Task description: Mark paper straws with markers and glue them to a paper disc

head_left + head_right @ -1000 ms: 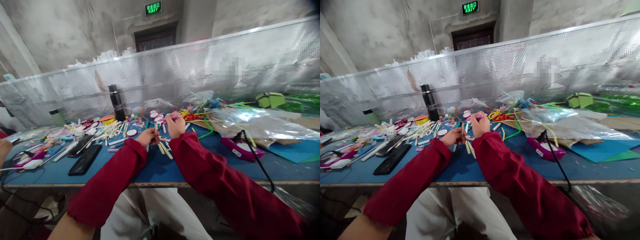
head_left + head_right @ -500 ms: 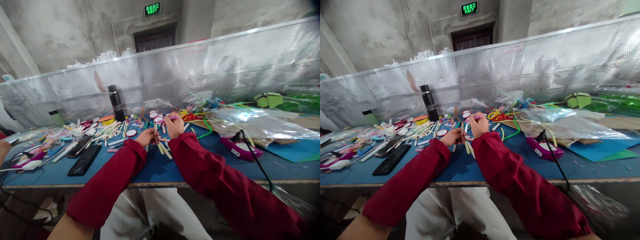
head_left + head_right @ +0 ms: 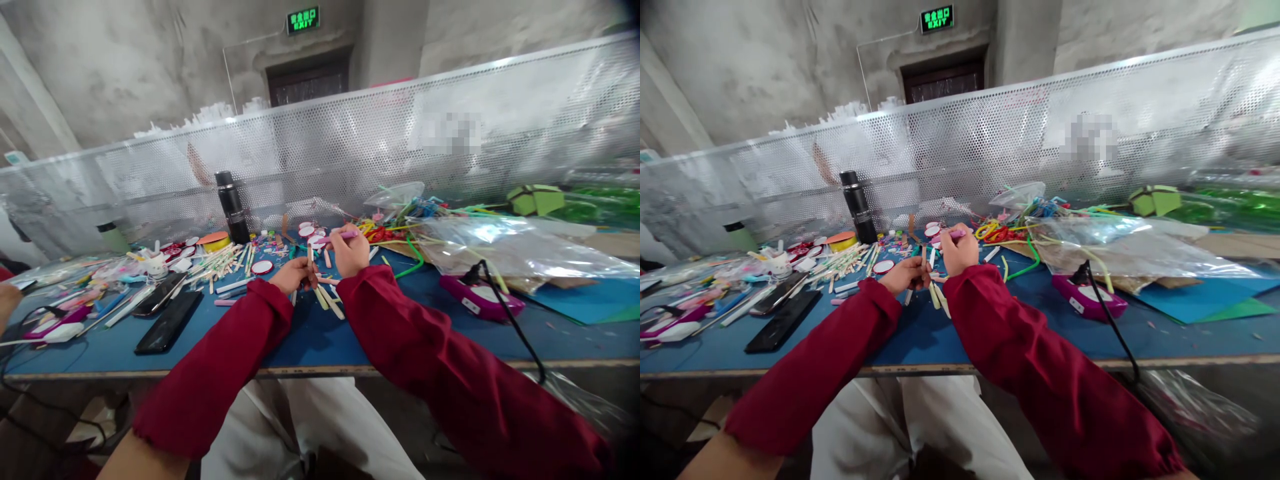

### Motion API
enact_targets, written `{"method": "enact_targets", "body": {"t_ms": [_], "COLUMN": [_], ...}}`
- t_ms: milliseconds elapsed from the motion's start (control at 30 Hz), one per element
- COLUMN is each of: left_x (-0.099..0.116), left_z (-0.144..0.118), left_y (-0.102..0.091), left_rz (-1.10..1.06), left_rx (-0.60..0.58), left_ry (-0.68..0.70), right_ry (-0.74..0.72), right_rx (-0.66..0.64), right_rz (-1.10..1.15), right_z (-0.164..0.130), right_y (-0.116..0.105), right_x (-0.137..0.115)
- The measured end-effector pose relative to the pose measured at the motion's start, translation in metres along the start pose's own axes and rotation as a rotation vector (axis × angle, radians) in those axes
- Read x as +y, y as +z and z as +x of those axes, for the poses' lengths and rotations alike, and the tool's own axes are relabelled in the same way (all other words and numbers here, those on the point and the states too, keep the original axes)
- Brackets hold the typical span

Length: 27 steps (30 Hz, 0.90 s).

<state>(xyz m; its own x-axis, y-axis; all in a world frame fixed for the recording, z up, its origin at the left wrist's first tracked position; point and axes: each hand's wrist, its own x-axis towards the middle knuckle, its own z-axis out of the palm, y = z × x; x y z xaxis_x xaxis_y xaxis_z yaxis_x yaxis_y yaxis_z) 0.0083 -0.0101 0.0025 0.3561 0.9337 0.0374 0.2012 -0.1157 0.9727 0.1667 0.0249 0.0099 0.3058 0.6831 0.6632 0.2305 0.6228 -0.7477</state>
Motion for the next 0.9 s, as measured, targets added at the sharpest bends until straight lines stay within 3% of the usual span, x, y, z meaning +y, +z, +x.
{"method": "enact_targets", "body": {"t_ms": [900], "left_x": [-0.0019], "left_z": [0.0008], "left_y": [-0.0004], "left_rz": [-0.001], "left_rx": [-0.004], "left_ry": [0.005], "right_ry": [0.022], "right_rx": [-0.025], "right_rz": [-0.009], "right_z": [-0.0020], "right_y": [0.0008], "right_x": [-0.0028]}}
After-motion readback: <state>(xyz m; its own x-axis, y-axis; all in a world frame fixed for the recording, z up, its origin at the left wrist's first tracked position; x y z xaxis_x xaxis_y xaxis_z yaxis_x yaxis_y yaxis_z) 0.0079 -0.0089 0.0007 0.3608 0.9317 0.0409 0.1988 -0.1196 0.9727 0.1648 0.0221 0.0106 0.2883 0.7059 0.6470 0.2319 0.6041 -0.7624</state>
